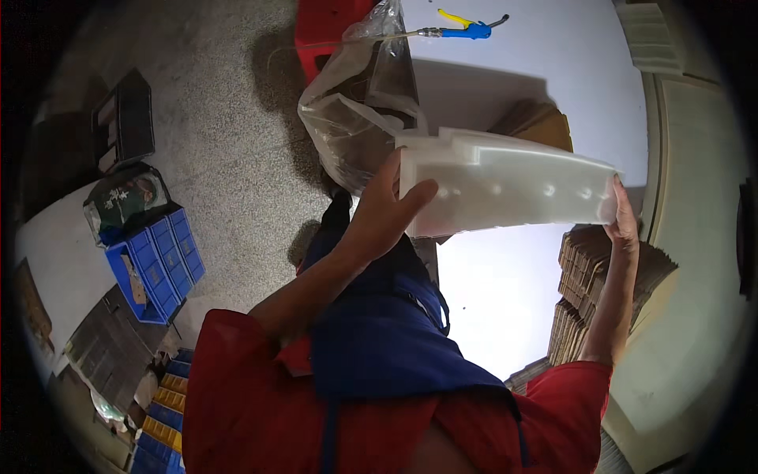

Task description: Folding cardboard sheets and inserting them into plastic protective sleeves at a workstation.

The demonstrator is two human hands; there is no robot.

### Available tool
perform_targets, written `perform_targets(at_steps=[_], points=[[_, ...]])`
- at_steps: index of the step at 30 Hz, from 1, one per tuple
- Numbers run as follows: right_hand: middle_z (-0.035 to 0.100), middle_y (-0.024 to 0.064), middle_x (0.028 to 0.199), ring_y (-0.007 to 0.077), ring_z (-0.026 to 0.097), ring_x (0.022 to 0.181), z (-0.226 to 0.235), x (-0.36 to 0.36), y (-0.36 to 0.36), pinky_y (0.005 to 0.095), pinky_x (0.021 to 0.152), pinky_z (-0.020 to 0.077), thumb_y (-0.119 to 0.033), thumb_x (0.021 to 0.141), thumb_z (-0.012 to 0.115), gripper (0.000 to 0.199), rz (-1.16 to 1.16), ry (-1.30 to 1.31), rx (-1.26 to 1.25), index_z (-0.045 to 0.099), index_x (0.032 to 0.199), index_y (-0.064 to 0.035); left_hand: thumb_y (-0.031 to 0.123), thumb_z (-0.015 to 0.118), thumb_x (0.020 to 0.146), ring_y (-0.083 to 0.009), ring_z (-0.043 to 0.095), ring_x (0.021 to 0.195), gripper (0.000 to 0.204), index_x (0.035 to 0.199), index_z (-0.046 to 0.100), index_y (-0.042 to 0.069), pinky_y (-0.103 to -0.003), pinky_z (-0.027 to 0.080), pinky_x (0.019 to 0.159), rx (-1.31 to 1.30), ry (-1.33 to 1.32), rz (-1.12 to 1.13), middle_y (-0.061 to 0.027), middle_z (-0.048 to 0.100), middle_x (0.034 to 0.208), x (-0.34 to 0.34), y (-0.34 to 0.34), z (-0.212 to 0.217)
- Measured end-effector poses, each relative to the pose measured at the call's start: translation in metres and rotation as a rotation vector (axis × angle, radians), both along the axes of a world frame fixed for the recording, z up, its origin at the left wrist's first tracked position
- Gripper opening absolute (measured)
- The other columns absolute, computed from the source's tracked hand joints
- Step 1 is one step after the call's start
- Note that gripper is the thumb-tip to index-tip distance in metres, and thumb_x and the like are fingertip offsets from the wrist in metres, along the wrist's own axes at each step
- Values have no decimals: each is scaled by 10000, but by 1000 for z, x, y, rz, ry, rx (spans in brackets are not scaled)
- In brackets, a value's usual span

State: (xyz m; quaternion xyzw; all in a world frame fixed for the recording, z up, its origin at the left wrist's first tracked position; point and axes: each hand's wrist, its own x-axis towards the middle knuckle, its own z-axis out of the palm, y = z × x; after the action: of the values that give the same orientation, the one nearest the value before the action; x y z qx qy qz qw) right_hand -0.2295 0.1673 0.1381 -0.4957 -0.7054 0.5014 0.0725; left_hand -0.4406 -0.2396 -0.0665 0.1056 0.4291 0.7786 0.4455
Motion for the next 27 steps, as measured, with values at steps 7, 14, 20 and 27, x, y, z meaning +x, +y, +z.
perform_targets(at_steps=[7, 14, 20, 27], points=[[529, 178, 1297, 293, 495, 1167, -12, 6, 8, 405, 1027, 396, -549, 862, 732, 780, -19, -54, -10, 527, 1338, 34, 326, 583, 930, -308, 631, 1061, 563, 1362, 463, -15, -397, 498, 910, -96, 94, -26, -230, 621, 1223, 0, 8, -9], [524, 188, 1282, 299, 496, 1155, -19, 2, 12, 414, 1002, 417, -548, 856, 737, 785, -59, -47, -26, 520, 1339, 32, 385, 574, 927, -321, 638, 1006, 587, 1351, 472, -8, -409, 502, 870, -148, 138, -38, -224, 632, 1178, -13, 20, -16], [528, 192, 1288, 299, 500, 1158, -29, 0, 24, 422, 1003, 421, -529, 867, 731, 761, -95, -79, 19, 525, 1341, 31, 416, 588, 924, -323, 601, 1027, 586, 1327, 499, 0, -414, 486, 873, -360, 378, -110, -215, 602, 1187, -32, 24, -9], [536, 221, 1351, 335, 495, 1220, -21, -3, 44, 443, 1037, 407, -511, 872, 726, 773, -21, -200, 66, 527, 1380, 36, 433, 572, 945, -314, 546, 1081, 575, 1322, 522, 2, -412, 452, 928, -395, 654, -18, -194, 551, 1244, -45, 38, -14]])
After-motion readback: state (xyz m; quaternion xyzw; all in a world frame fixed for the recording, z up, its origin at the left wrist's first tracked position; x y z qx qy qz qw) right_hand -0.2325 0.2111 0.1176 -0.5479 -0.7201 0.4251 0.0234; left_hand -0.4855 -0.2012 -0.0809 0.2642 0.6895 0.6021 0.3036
